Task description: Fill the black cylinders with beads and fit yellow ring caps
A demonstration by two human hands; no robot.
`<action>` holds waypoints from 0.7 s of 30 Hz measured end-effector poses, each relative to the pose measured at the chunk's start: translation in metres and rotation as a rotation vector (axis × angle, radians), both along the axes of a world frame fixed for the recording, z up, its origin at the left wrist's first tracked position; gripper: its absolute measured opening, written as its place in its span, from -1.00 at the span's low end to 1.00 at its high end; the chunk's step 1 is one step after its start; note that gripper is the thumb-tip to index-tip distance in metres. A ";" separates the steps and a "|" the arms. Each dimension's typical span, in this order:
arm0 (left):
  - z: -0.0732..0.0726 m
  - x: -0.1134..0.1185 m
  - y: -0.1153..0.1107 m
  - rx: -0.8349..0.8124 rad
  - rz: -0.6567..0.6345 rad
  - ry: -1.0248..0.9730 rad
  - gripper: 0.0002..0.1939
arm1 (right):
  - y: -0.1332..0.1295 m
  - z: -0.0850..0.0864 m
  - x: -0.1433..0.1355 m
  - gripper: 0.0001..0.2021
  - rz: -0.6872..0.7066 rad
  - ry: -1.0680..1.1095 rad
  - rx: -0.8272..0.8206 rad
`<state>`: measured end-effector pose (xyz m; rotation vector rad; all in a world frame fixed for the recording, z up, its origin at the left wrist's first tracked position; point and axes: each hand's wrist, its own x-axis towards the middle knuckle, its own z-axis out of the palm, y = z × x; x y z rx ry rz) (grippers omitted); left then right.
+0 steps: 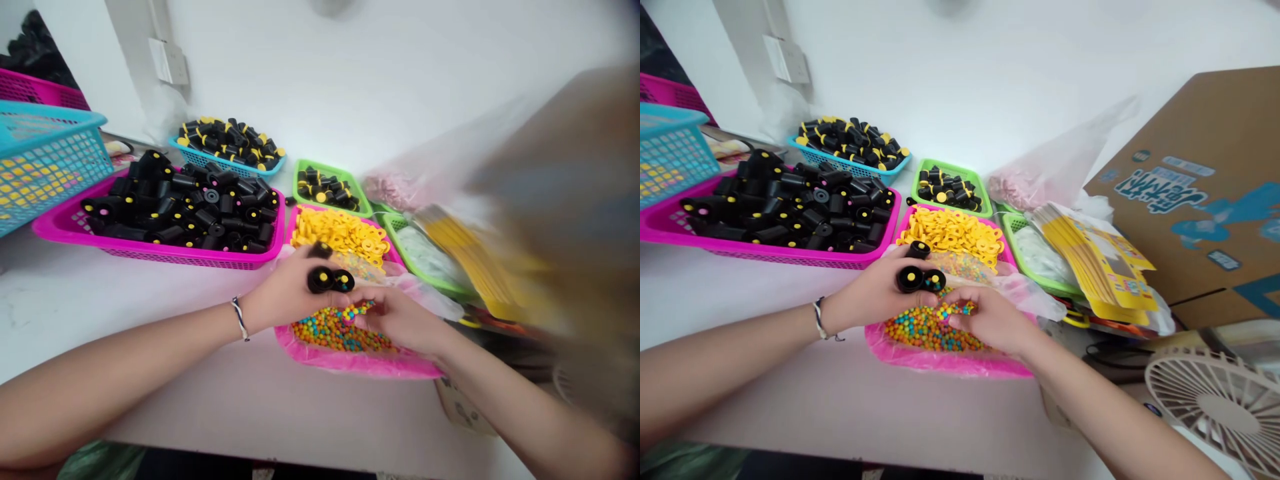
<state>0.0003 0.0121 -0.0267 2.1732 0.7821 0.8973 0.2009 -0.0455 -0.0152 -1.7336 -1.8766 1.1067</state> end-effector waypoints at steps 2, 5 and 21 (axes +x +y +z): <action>0.000 0.000 0.000 0.021 -0.005 0.002 -0.62 | -0.003 0.009 0.000 -0.82 -0.064 0.066 -0.011; -0.002 0.000 0.001 0.020 -0.006 0.006 -0.60 | -0.006 0.028 0.000 -0.83 -0.121 0.123 -0.017; 0.001 0.002 0.000 0.005 -0.013 0.081 -0.63 | 0.018 0.069 -0.035 -0.73 0.049 -0.419 0.401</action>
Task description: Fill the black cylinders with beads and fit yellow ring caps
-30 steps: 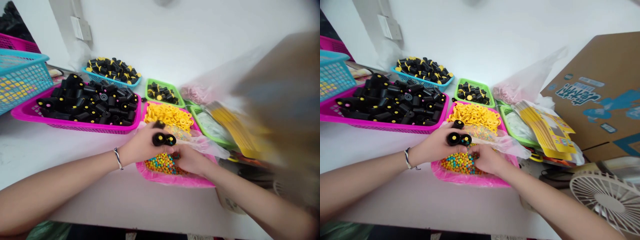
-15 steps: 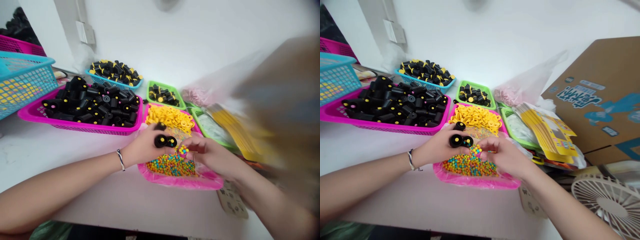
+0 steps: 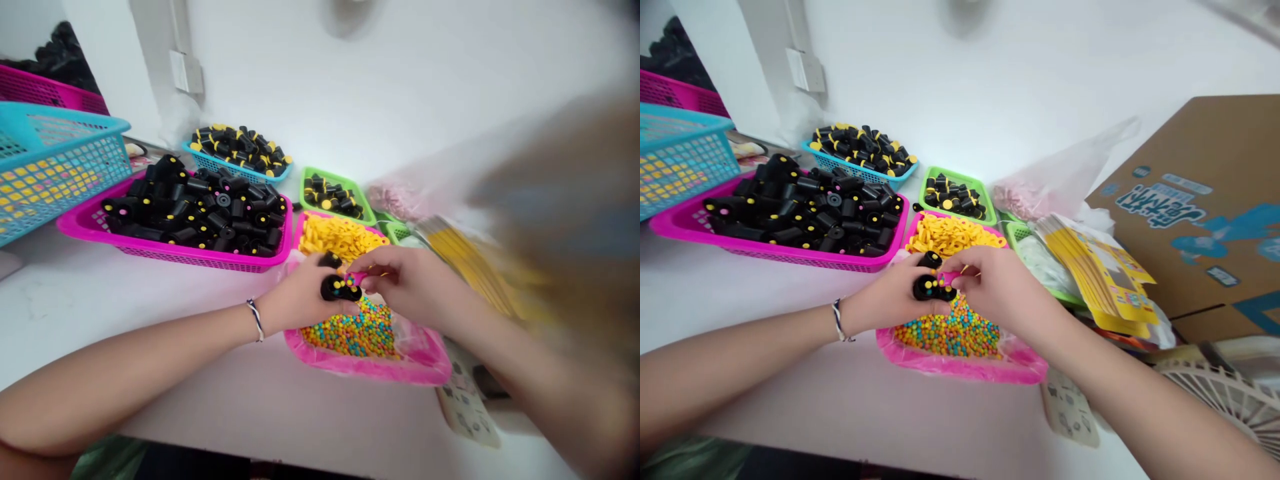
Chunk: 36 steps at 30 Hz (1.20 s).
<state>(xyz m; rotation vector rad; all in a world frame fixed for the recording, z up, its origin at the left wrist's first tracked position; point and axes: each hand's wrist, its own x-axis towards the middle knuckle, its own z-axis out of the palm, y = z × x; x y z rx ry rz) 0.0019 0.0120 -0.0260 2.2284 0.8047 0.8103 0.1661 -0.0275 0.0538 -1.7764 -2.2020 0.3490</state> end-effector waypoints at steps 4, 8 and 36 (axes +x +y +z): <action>-0.003 0.000 0.001 0.001 -0.010 -0.034 -0.62 | -0.002 0.002 -0.005 -0.70 0.104 -0.124 0.195; -0.006 0.001 0.002 0.005 -0.036 -0.044 -0.65 | -0.003 -0.001 -0.008 -0.69 0.221 -0.148 0.356; 0.000 -0.003 -0.002 -0.041 -0.072 -0.018 -0.55 | 0.080 -0.074 0.059 -0.64 0.003 -0.269 0.055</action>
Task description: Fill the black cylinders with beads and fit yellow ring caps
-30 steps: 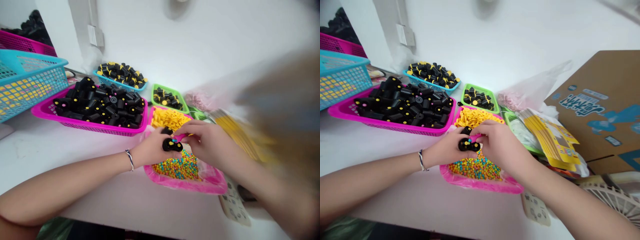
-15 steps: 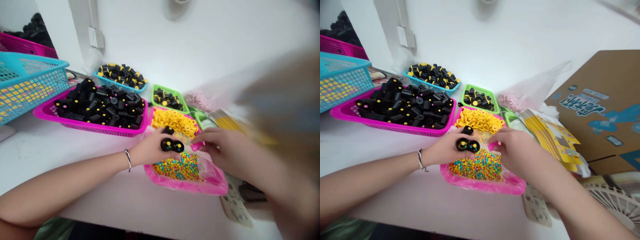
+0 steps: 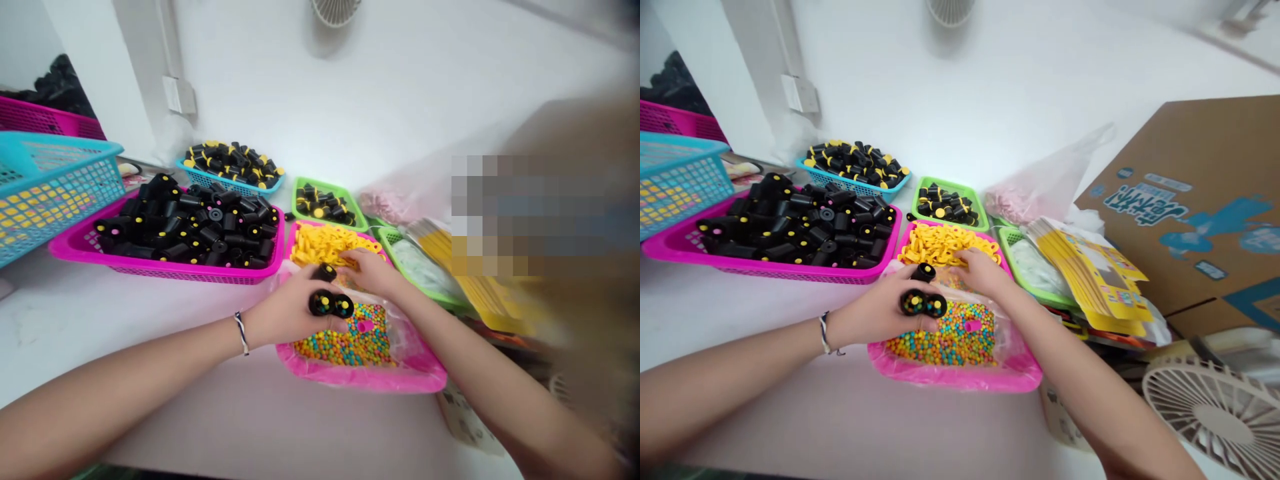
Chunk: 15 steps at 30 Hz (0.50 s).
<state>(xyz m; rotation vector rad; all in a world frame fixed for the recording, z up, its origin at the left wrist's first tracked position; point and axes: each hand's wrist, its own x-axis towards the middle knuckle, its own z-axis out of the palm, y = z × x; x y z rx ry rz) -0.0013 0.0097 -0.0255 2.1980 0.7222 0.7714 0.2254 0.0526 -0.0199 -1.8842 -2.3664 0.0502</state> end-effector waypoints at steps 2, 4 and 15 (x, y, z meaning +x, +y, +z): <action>0.000 0.000 0.000 0.020 -0.022 -0.008 -0.56 | 0.008 -0.009 -0.002 -0.65 0.016 0.011 -0.017; 0.000 0.000 0.000 0.030 -0.032 -0.003 -0.57 | 0.013 -0.012 -0.003 -0.67 0.014 0.015 -0.033; 0.004 0.000 -0.001 -0.003 -0.035 0.025 -0.58 | -0.030 0.037 0.002 -0.67 -0.074 0.047 -0.035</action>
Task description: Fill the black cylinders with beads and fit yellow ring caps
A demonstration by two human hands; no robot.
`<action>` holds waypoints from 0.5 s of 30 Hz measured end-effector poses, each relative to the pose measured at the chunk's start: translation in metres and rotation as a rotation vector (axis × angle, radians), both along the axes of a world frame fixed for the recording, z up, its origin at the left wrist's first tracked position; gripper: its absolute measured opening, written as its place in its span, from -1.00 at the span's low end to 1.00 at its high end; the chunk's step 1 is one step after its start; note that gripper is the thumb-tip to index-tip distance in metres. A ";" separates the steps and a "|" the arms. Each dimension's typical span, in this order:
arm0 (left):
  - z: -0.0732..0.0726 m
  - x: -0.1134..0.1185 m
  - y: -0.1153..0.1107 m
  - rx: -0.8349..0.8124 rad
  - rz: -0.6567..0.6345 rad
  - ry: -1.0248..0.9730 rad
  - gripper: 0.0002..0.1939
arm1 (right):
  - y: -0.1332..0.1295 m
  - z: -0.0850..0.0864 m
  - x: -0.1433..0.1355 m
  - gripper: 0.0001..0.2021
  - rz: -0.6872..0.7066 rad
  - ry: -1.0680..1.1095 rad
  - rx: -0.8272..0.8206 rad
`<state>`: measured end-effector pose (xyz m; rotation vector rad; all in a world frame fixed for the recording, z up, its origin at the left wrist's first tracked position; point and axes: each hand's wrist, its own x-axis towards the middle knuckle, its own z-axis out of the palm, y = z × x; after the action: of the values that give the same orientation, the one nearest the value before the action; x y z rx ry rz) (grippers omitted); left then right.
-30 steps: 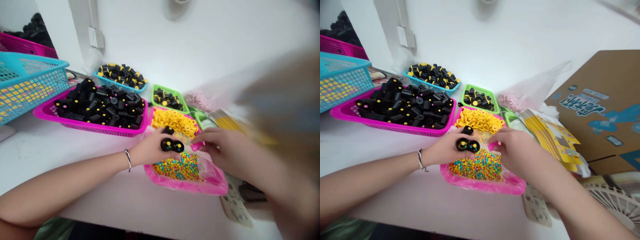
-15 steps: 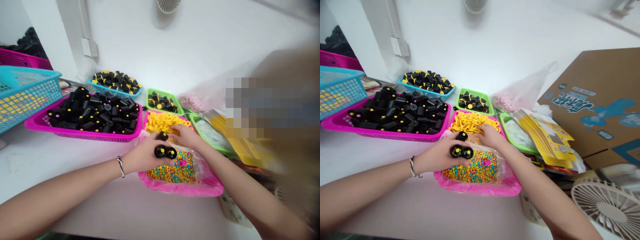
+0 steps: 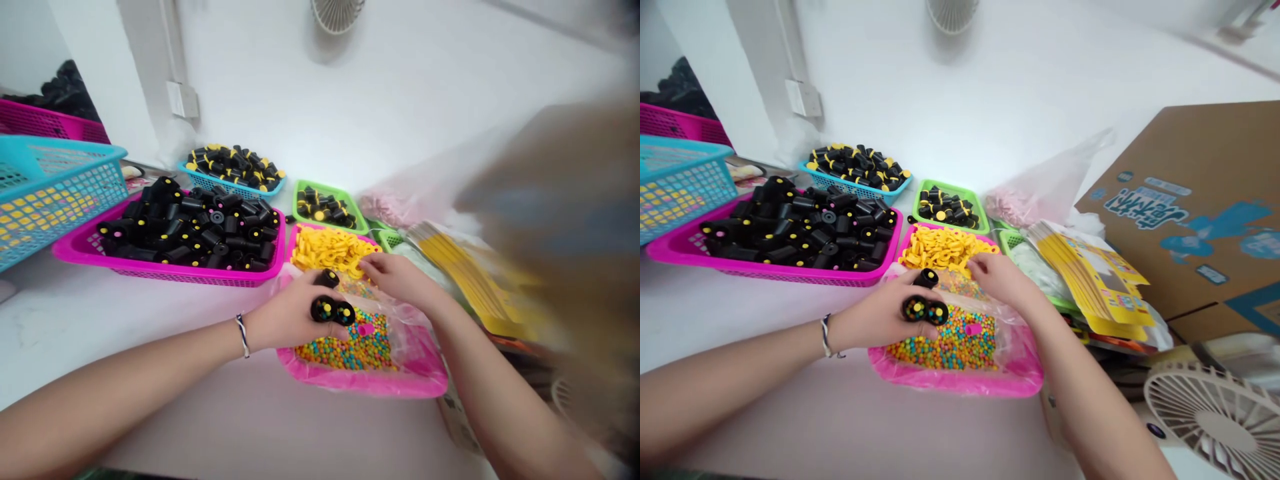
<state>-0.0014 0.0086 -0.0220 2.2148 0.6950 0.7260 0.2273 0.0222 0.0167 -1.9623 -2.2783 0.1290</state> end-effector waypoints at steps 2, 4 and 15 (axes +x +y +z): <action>0.001 0.000 0.000 -0.003 -0.001 0.004 -0.57 | -0.014 0.008 -0.002 -0.68 0.017 0.022 -0.026; 0.001 -0.001 0.000 -0.003 0.003 0.005 -0.58 | -0.023 0.012 -0.003 -0.71 -0.018 0.080 -0.031; -0.004 0.000 -0.006 0.034 0.126 -0.206 -0.64 | -0.066 0.013 -0.052 -0.68 -0.061 0.942 -0.188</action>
<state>-0.0010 0.0030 -0.0261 2.1024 0.7271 1.0206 0.1753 -0.0437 0.0301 -1.5212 -1.6026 1.0373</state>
